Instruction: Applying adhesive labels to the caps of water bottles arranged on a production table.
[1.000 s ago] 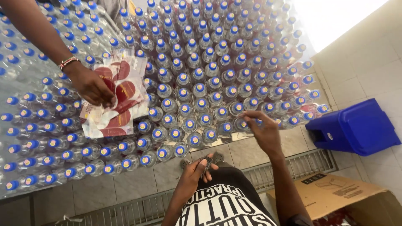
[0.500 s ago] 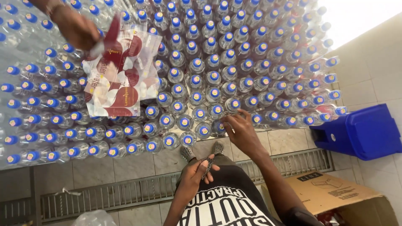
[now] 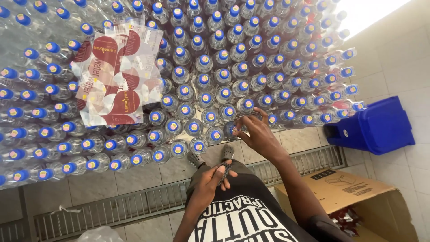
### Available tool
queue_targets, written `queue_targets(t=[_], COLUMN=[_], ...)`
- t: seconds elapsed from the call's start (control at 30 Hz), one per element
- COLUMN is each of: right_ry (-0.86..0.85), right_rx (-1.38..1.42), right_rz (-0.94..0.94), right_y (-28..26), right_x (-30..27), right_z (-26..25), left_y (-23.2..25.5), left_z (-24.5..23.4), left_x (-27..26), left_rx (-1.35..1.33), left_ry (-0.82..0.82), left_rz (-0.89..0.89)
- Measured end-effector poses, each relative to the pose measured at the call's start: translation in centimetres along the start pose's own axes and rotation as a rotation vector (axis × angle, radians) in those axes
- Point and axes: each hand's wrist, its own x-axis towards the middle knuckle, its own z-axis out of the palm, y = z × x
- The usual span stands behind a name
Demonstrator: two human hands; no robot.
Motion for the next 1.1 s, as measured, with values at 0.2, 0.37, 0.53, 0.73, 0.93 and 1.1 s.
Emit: queue_targets(t=[0.2,0.37,0.53,0.73,0.93,1.1], right_ry=[-0.045,-0.046,-0.026,-0.012,-0.016,-0.063], right_rx=[-0.039,-0.037,-0.053,0.020,0.074,0.014], right_rz=[-0.067,-0.105,-0.119,-0.088,-0.059,-0.088], right_y=[-0.6,-0.7,-0.5,-0.3,0.2,-0.5], right_x=[0.2,0.1,-0.5,-0.6,-0.7,-0.1], right_z=[-1.0,-1.4,-0.8,0.2,1.3,0.5], left_y=[-1.0,0.3,0.6,2.7,3.3,3.7], left_z=[-0.6,-0.7,-0.8,-0.4,-0.4,-0.3], left_x=[0.5,0.4,0.9,0.9,1.8,3.0], left_rx=[-0.048,-0.035,-0.022,0.024,0.031,0.046], left_ry=[-0.026,-0.018,-0.028,-0.004,0.012,0.053], left_rz=[-0.005,-0.013,0.031,0.019,0.026,0.022])
